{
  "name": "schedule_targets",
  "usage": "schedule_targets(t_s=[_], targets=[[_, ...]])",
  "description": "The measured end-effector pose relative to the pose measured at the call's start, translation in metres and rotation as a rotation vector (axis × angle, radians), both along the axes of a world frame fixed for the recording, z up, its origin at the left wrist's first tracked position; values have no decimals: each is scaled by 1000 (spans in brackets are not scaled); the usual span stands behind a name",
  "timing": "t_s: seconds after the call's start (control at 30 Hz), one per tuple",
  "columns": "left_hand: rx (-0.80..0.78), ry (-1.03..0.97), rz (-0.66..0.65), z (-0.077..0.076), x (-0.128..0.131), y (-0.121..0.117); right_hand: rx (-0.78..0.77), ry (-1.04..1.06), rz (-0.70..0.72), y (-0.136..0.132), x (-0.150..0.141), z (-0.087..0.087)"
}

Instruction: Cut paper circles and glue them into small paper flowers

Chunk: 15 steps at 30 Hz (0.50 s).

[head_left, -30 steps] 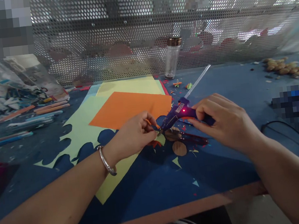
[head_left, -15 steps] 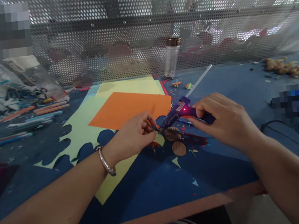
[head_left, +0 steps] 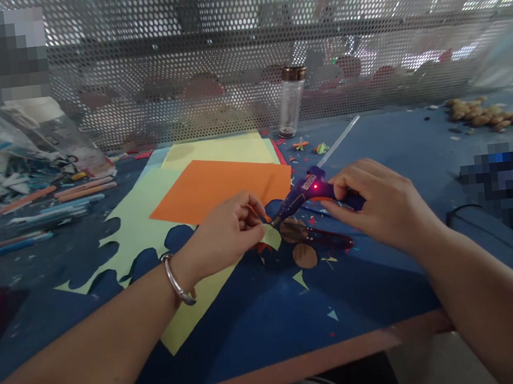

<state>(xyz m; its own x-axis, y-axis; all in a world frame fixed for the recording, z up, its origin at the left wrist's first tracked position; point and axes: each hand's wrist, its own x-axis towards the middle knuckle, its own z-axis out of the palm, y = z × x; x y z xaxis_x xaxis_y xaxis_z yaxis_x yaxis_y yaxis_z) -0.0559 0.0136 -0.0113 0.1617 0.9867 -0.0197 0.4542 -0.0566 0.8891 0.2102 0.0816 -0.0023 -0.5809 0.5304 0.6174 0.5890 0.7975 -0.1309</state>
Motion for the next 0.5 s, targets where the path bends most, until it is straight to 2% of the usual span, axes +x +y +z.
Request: schedule_targets(t_s=[0.13, 0.33, 0.5], targets=[[-20, -32, 34, 3, 1, -2, -25, 17, -95, 8, 5, -2], [-71, -193, 96, 7, 5, -2, -219, -8, -409, 24, 16, -2], [-122, -336, 107, 5, 6, -2, -313, -103, -504, 34, 24, -7]])
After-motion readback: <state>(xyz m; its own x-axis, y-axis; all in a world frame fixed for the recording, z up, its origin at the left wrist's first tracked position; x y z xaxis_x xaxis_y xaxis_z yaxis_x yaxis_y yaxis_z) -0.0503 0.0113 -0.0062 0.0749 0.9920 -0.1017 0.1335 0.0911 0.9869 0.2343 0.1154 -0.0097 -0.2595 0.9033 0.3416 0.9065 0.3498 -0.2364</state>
